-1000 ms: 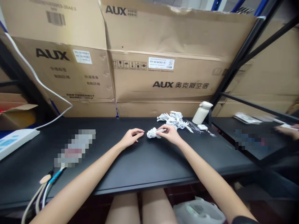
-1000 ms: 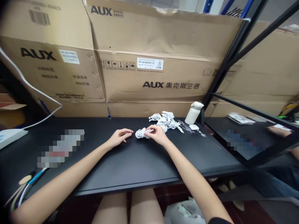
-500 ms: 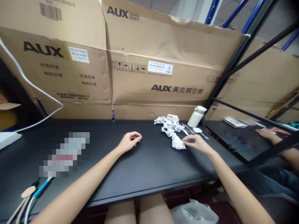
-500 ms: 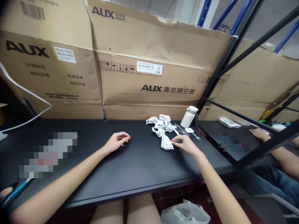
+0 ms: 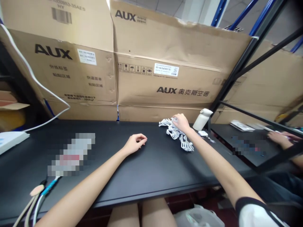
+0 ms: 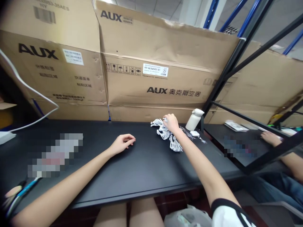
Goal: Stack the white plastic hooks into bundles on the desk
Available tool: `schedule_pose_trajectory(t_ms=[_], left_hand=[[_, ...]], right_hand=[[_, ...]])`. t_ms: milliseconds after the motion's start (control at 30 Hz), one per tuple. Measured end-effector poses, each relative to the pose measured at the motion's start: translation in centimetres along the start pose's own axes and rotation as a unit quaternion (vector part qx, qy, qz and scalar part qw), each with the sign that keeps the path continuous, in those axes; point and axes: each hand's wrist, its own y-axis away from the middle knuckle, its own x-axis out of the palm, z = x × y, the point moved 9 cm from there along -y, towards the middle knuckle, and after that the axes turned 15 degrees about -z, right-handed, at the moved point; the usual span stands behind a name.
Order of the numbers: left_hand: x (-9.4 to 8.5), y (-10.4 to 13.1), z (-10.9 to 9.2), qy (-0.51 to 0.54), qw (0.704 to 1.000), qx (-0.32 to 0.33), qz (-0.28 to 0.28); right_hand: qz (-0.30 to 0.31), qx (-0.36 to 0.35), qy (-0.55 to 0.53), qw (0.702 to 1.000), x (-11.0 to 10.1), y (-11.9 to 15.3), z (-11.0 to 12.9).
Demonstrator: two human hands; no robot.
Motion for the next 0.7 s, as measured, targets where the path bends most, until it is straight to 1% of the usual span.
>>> schedule_pose_trajectory(t_ms=[67,100,167,233,333,467,600,700], left_hand=[[0.0,0.0,0.0,0.000,1.000,0.002,0.000],[0.0,0.0,0.0,0.000,1.000,0.003,0.000],[0.0,0.1,0.0,-0.001,1.000,0.006,0.000],[0.0,0.1,0.1,-0.002,1.000,0.007,0.000],[0.0,0.0,0.2,-0.001,1.000,0.008,0.001],[0.1,-0.2,0.5,0.004,1.000,0.002,0.004],[0.1,-0.2,0.3,0.008,1.000,-0.001,0.004],[-0.2,-0.1,0.1,0.038,0.999,-0.021,-0.015]], right_hand=[[0.039,-0.036,0.049,0.997,1.4,-0.5,1.8],[0.070,-0.041,0.058,0.995,2.3,-0.7,2.5],[0.125,-0.040,0.057,0.990,4.0,-0.9,3.3],[0.158,-0.037,0.050,0.985,5.3,-1.2,3.9],[0.181,-0.036,0.043,0.982,6.6,-1.7,4.6],[0.193,-0.050,0.014,0.980,7.7,-1.9,6.3],[0.196,-0.072,-0.046,0.977,8.1,-1.7,8.8],[0.189,-0.080,-0.111,0.972,7.9,-1.7,10.5]])
